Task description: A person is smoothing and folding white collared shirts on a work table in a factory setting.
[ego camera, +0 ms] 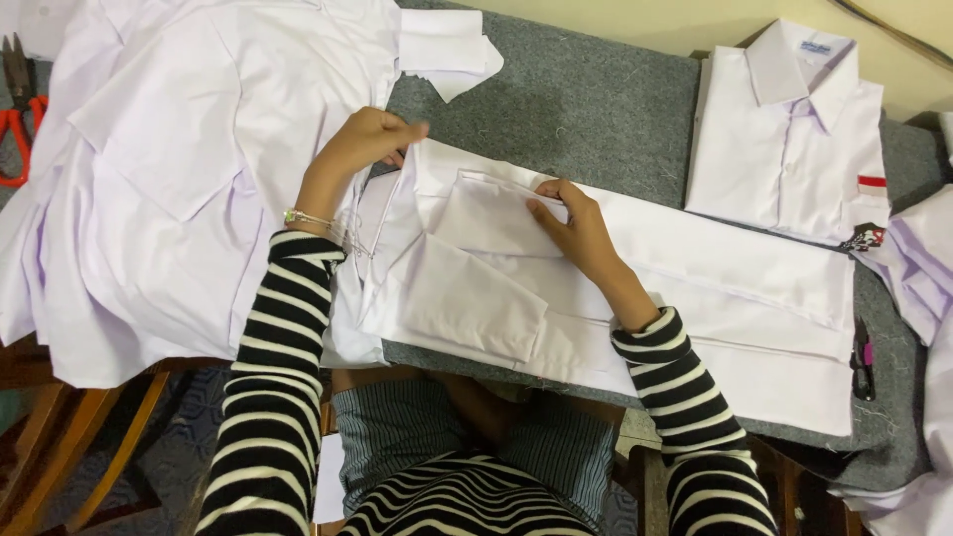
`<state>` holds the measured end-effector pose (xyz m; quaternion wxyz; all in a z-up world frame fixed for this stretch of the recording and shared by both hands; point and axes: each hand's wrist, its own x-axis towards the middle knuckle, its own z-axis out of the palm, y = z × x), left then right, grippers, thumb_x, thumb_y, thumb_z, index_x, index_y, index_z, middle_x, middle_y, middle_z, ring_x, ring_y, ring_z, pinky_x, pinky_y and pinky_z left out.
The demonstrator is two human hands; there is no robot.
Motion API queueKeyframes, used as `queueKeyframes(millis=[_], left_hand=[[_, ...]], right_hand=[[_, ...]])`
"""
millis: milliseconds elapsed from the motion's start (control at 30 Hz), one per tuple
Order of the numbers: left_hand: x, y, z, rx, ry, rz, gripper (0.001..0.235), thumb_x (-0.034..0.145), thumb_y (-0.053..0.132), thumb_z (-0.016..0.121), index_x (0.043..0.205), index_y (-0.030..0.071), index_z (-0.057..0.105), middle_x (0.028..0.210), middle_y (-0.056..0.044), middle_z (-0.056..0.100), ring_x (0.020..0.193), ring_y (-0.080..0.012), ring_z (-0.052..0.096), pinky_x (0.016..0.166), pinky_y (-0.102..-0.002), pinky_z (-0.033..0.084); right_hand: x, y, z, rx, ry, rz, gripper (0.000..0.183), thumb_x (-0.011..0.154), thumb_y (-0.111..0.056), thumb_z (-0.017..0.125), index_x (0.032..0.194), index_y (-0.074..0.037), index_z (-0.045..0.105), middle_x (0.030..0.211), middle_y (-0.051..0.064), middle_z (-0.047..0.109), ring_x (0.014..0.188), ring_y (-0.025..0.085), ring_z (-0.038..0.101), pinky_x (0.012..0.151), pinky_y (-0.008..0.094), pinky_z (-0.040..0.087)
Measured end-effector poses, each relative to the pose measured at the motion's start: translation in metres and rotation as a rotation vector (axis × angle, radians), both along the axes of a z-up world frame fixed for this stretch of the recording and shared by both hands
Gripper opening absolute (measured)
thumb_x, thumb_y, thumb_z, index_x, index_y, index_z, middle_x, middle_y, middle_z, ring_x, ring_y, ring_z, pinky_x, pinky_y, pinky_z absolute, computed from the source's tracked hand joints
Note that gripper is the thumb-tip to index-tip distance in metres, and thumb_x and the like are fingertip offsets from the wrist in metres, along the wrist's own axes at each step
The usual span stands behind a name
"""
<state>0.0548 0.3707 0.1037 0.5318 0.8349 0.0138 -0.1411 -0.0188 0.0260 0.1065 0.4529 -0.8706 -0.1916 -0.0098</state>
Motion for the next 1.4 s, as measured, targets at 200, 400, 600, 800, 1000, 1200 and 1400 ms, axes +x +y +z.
queueKeyframes(millis=[200, 400, 600, 800, 1000, 1200, 1400], left_hand=[[-0.002, -0.001, -0.003, -0.036, -0.099, -0.015, 0.027, 0.089, 0.019, 0.076, 0.108, 0.000, 0.074, 0.093, -0.018, 0.074, 0.075, -0.0203, 0.073, 0.073, -0.028, 0.060], [-0.014, -0.021, -0.015, 0.355, -0.471, 0.152, 0.020, 0.099, 0.031, 0.059, 0.109, 0.018, 0.071, 0.103, -0.008, 0.062, 0.099, -0.0310, 0.066, 0.092, -0.052, 0.053], [-0.096, -0.081, 0.065, 0.164, -0.257, -0.068, 0.048, 0.099, 0.043, 0.057, 0.112, -0.001, 0.071, 0.094, -0.021, 0.074, 0.088, -0.0391, 0.070, 0.080, -0.049, 0.055], [-0.055, -0.069, -0.016, 0.248, -0.300, 0.036, 0.044, 0.103, 0.037, 0.057, 0.066, 0.013, 0.062, 0.046, 0.002, 0.050, 0.044, -0.0121, 0.049, 0.049, -0.026, 0.040], [-0.057, -0.081, -0.012, 0.469, -0.293, 0.103, 0.044, 0.094, 0.036, 0.060, 0.058, 0.012, 0.056, 0.045, -0.007, 0.051, 0.048, -0.0283, 0.059, 0.051, -0.034, 0.045], [-0.058, -0.083, -0.018, 0.538, -0.332, 0.111, 0.044, 0.096, 0.035, 0.059, 0.057, 0.015, 0.057, 0.047, -0.005, 0.054, 0.050, -0.0279, 0.061, 0.051, -0.035, 0.047], [-0.067, -0.089, 0.008, 0.531, -0.270, 0.103, 0.041, 0.097, 0.046, 0.055, 0.088, 0.011, 0.073, 0.065, -0.008, 0.068, 0.072, -0.0344, 0.072, 0.065, -0.043, 0.054]], right_hand=[[0.018, -0.018, -0.025, 0.307, 0.184, 0.006, 0.026, 0.092, -0.017, 0.081, 0.114, -0.013, 0.067, 0.094, 0.005, 0.070, 0.091, 0.015, 0.065, 0.084, 0.031, 0.055], [0.020, -0.020, -0.027, 0.559, 0.311, -0.019, 0.032, 0.088, -0.008, 0.081, 0.116, -0.010, 0.065, 0.094, 0.003, 0.070, 0.082, 0.011, 0.069, 0.074, 0.023, 0.059], [0.027, -0.018, -0.037, 0.619, 0.412, -0.119, 0.031, 0.096, -0.019, 0.076, 0.121, -0.008, 0.061, 0.096, 0.002, 0.070, 0.078, 0.012, 0.072, 0.067, 0.023, 0.062], [0.018, -0.014, -0.023, 0.575, 0.606, -0.195, 0.023, 0.104, -0.026, 0.057, 0.120, -0.011, 0.062, 0.082, 0.001, 0.066, 0.065, 0.010, 0.069, 0.053, 0.021, 0.060], [0.022, -0.019, -0.036, 0.439, 0.439, -0.250, 0.026, 0.094, -0.022, 0.075, 0.115, -0.008, 0.067, 0.091, 0.007, 0.073, 0.071, 0.011, 0.070, 0.060, 0.022, 0.062], [0.023, -0.022, -0.025, 0.442, 0.411, -0.211, 0.042, 0.083, -0.013, 0.082, 0.121, -0.006, 0.064, 0.105, 0.010, 0.076, 0.083, 0.010, 0.071, 0.072, 0.021, 0.062], [0.022, -0.019, -0.026, 0.519, 0.330, -0.229, 0.042, 0.083, -0.006, 0.079, 0.121, -0.001, 0.062, 0.110, 0.011, 0.074, 0.087, 0.009, 0.069, 0.073, 0.019, 0.060]])
